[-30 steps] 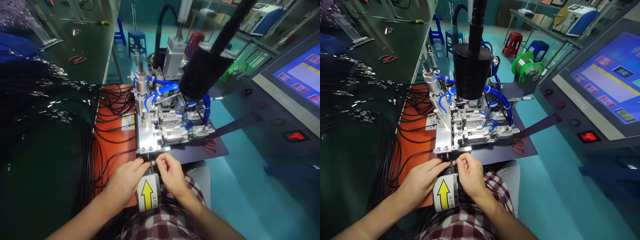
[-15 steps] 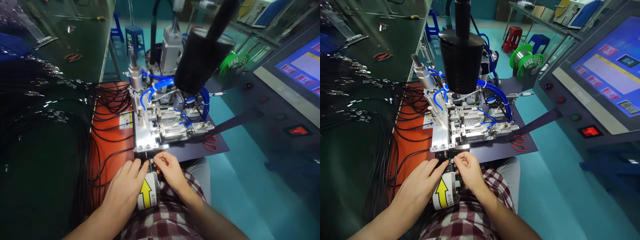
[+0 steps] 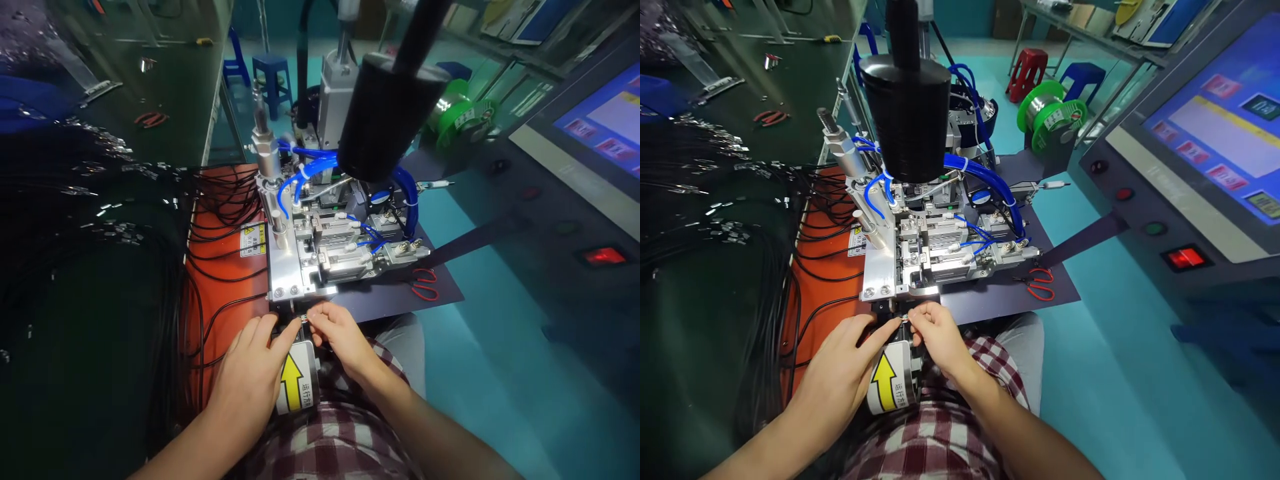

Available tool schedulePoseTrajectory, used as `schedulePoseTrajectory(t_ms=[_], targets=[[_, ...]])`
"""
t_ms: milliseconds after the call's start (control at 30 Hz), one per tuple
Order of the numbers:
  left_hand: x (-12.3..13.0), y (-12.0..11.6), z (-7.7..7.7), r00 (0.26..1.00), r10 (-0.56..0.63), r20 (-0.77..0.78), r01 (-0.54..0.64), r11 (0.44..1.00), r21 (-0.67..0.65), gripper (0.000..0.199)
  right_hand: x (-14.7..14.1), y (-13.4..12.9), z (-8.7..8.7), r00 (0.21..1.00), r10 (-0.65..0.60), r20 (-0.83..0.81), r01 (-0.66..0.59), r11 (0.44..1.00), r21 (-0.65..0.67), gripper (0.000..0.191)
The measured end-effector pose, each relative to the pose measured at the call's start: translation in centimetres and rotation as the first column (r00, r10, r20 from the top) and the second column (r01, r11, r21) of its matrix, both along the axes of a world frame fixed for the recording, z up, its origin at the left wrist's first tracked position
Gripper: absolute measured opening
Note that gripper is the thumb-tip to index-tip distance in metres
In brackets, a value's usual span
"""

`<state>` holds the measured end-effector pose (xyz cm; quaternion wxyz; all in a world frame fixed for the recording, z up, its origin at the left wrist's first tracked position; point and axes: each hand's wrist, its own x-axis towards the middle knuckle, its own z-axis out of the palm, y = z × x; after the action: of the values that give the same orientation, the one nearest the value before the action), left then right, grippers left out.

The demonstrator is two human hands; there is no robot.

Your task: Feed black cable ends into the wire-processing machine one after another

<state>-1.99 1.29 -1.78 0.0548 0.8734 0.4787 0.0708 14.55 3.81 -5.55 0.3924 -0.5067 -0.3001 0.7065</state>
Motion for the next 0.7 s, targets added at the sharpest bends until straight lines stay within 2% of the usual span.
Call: schedulePoseTrajectory(t_ms=[100,267,467,700], targets=[[0.0,0.1,-0.2,0.998,0.038,0.042,-0.037,0.999,-0.024,0.04,0.0,0.0,-0.1,1.0,0.003,0.018,-0.003,1.0,0.019,0.029],[-0.9,1.1,0.0,0.974,0.104,0.201,-0.083,0.991,-0.108,0.023,0.1,-0.1,-0.2,0.999,0.007,0.054,-0.009,0.999,0.044,0.03],[-2.4,2.1,0.1,0.977,-0.029,0.213,0.051,0.994,-0.099,0.023,0.3,0.0,-0.2,0.998,0.007,0.065,-0.011,0.998,0.056,0.027],[-2.2,2.2,0.0,0.993,-0.084,0.082,0.084,0.996,0.0,0.024,0.2,0.0,-0.1,0.996,0.001,0.091,-0.008,0.997,0.071,0.025]])
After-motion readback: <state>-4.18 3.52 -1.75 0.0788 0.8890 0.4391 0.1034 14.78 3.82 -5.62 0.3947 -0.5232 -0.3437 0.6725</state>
